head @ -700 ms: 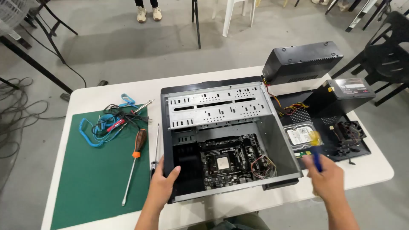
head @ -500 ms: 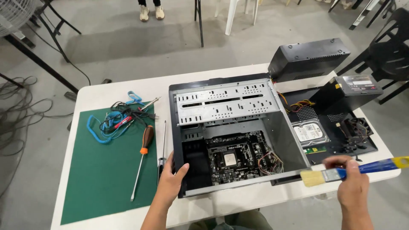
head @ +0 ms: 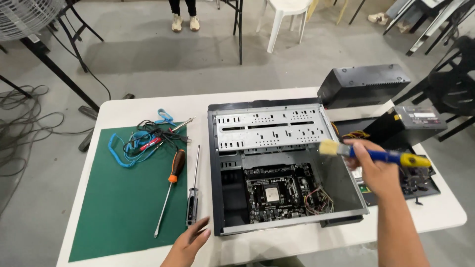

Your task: The person cleans the inside of a computer case with a brush and then uses a screwdriver to remove the screws holding the motherboard in place.

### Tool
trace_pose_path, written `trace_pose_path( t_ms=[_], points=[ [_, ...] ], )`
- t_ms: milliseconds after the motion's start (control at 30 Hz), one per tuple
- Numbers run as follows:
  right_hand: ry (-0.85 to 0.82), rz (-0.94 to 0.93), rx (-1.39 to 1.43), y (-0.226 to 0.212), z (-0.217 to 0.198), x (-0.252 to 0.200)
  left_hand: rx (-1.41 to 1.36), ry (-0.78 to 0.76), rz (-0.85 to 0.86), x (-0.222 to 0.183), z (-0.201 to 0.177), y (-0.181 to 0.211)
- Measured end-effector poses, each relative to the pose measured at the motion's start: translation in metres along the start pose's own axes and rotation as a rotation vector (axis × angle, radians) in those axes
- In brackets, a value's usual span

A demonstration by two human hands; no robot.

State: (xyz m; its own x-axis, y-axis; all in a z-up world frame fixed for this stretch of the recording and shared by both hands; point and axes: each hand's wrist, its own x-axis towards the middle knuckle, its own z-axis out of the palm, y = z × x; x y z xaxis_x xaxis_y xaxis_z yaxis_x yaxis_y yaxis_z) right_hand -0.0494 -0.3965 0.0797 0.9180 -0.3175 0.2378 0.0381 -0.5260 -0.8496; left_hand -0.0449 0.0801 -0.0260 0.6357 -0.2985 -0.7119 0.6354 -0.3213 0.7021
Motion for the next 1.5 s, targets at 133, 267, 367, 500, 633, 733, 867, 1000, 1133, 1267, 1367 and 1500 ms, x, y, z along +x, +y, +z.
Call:
trace_pose_path(
  t_ms=[133,267,367,500,633,733,867,1000,1133,1267,1367,1500],
  points=[
    [0.088,0.180,0.085,-0.016,0.060,0.065,0.193,0.163,-0.188,0.015,-0.018,-0.033],
    [-0.278,0.259,-0.048,-0.038,0.154,0.080,0.404,0.243,-0.126,0.093,-0.029,-0.164],
    [-0.537,0.238,-0.061,-0.078,0.200,0.082,0.624,0.176,-0.102,0.113,-0.029,-0.191],
    [-0.701,0.165,-0.081,-0.121,0.234,0.086,0.174,0.022,-0.236,0.055,-0.001,-0.119],
    [-0.545,0.392,0.194,-0.117,0.254,0.102,-0.225,0.081,-0.021,0.018,0.015,-0.064],
    [-0.449,0.299,0.073,-0.069,0.232,0.122,-0.384,0.293,0.145,-0.019,0.031,0.000],
    [-0.192,0.037,-0.082,-0.008,0.171,0.146,-0.218,0.322,0.440,-0.010,0.042,0.016],
    [0.046,0.026,-0.317,0.113,0.091,0.173,-0.007,0.291,0.490,-0.008,0.050,0.042],
    [0.020,0.235,-0.498,0.087,0.038,0.149,0.110,0.282,0.787,0.000,0.055,0.037],
    [0.008,0.297,-0.531,0.078,0.047,0.125,0.132,0.319,0.882,-0.003,0.065,0.042],
    [0.167,0.305,-0.537,0.090,0.066,0.104,0.048,0.304,0.764,0.007,0.068,0.037],
    [0.201,0.410,-0.388,0.046,0.087,0.082,0.046,0.219,0.401,0.010,0.065,0.044]
  ],
)
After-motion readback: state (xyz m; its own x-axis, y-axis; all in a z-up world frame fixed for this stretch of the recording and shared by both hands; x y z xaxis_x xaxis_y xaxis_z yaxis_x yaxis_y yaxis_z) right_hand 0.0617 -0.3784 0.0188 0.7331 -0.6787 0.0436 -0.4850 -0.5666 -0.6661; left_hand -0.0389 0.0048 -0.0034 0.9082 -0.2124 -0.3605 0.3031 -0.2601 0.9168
